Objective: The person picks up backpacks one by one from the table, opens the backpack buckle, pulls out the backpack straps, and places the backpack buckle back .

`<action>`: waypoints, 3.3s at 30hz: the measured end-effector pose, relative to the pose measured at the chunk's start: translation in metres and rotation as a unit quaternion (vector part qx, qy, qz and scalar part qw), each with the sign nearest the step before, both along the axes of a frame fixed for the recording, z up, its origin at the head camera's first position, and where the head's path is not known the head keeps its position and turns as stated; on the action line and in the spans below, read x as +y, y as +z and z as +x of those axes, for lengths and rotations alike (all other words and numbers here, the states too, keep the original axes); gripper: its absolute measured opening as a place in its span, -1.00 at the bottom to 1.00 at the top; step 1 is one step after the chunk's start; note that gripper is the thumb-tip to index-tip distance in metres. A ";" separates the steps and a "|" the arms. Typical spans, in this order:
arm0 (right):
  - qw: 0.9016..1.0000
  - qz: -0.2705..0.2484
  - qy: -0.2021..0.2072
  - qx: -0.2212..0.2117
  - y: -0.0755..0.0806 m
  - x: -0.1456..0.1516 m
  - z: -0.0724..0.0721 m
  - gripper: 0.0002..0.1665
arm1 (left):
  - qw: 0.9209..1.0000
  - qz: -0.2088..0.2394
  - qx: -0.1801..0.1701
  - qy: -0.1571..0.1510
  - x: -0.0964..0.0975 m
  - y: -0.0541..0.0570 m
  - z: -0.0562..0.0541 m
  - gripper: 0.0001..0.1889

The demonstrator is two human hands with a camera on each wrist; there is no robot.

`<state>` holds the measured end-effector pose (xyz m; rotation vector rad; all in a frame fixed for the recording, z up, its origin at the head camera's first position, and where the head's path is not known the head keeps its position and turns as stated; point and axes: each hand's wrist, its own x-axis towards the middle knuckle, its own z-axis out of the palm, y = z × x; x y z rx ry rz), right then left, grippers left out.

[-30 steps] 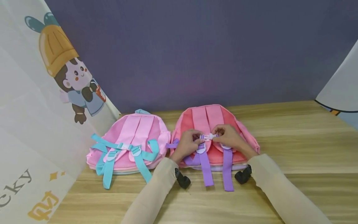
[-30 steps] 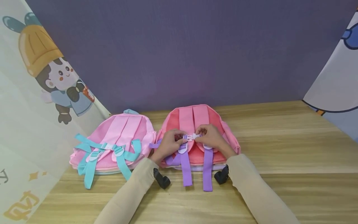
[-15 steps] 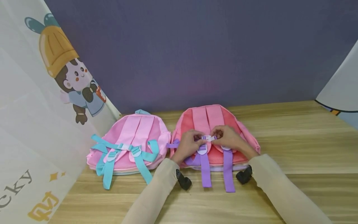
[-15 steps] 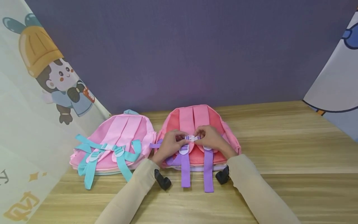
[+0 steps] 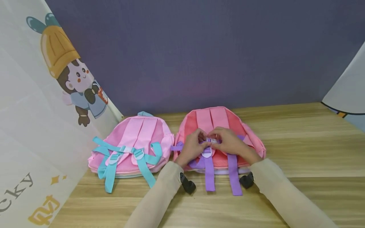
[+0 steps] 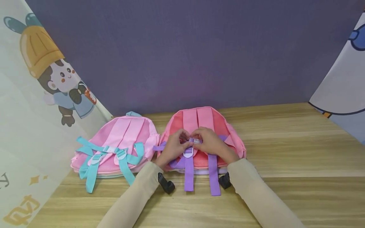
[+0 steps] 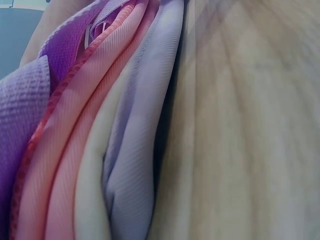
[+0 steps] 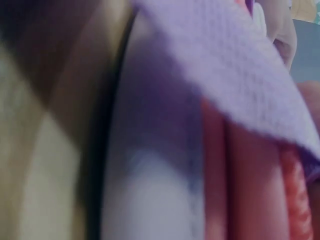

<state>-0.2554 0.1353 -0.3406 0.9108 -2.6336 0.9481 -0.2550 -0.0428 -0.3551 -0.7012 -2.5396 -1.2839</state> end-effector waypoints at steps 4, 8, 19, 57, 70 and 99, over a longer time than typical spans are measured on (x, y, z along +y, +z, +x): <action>1.000 -0.007 0.006 0.002 -0.004 -0.001 0.000 -0.65 | 1.000 0.007 -0.012 -0.006 0.000 -0.001 0.000 -0.79; 0.999 -0.038 0.010 -0.007 -0.011 -0.001 -0.003 -0.69 | 0.999 -0.002 -0.026 -0.019 -0.002 0.002 0.001 -0.83; 0.990 -0.117 0.024 -0.073 -0.014 0.004 -0.012 -0.75 | 0.996 -0.089 -0.011 -0.014 -0.008 0.018 -0.001 -0.82; 0.984 -0.138 0.021 -0.110 -0.015 0.009 -0.014 -0.74 | 0.990 -0.124 0.058 -0.018 -0.006 0.008 -0.004 -0.80; 0.983 -0.143 0.021 -0.113 -0.014 0.009 -0.014 -0.73 | 0.994 -0.102 0.042 -0.003 -0.003 0.005 -0.005 -0.80; 0.981 -0.150 0.024 -0.119 -0.016 0.010 -0.013 -0.73 | 0.996 -0.087 0.025 -0.020 -0.003 0.007 -0.002 -0.80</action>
